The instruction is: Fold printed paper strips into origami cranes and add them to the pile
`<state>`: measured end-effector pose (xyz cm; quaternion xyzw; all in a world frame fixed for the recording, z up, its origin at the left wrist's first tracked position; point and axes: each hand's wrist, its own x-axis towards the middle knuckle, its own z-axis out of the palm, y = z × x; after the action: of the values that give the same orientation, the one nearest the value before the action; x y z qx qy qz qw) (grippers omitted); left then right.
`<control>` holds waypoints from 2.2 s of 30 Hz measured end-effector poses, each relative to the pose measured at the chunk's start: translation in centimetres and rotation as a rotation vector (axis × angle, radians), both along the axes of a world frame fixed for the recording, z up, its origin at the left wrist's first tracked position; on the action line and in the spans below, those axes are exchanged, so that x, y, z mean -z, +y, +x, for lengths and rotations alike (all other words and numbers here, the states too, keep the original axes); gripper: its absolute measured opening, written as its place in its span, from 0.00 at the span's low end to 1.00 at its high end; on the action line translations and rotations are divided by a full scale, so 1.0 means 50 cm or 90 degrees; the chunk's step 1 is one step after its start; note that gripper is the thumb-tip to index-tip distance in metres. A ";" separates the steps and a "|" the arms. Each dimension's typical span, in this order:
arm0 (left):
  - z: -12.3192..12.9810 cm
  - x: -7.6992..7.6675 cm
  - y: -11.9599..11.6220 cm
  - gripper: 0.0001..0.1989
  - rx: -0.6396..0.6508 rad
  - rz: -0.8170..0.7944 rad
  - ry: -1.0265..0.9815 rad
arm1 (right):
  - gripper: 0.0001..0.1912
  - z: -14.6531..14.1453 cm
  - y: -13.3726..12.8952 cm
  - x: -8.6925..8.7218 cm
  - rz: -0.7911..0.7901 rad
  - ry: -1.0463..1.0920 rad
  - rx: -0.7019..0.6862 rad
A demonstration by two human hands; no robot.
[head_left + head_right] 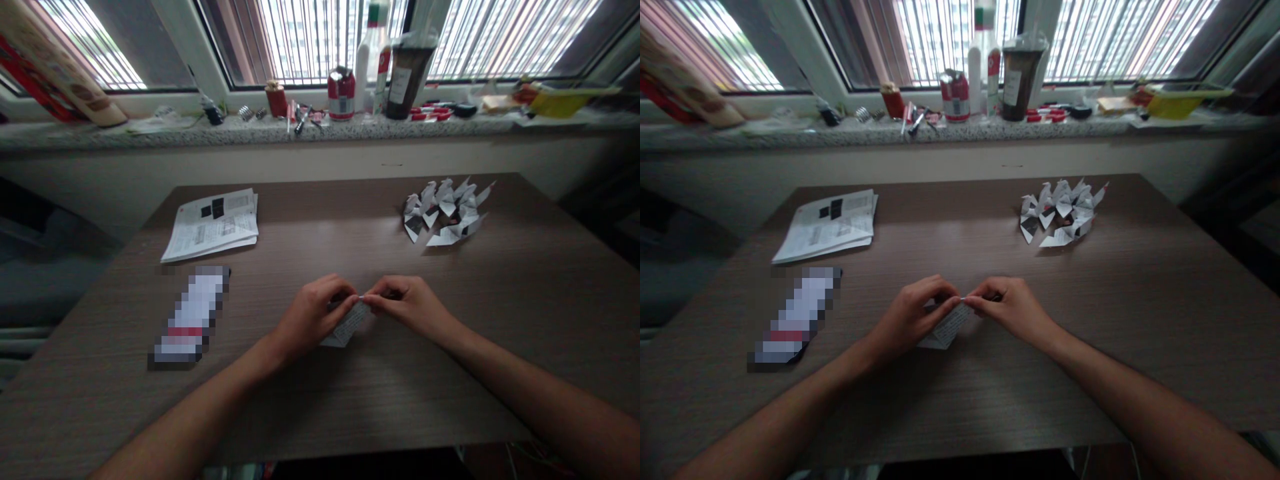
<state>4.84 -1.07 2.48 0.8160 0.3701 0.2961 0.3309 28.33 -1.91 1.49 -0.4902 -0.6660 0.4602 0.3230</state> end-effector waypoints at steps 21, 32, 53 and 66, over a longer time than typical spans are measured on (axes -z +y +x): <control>-0.034 -0.014 0.014 0.09 -0.110 -0.167 -0.064 | 0.16 0.019 0.016 -0.005 -0.068 0.046 0.022; -0.019 -0.011 0.008 0.09 -0.052 -0.117 -0.042 | 0.11 0.000 0.005 -0.002 0.015 0.008 -0.056; -0.017 -0.010 0.008 0.08 -0.066 -0.177 -0.080 | 0.11 0.003 0.004 0.004 0.039 -0.003 -0.036; -0.033 -0.005 0.017 0.11 -0.095 -0.150 -0.067 | 0.09 0.009 0.009 0.007 0.090 -0.026 -0.054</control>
<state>3.21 -0.22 2.73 0.7255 0.4438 0.3166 0.4201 28.79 -1.45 1.12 -0.4470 -0.7231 0.4154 0.3236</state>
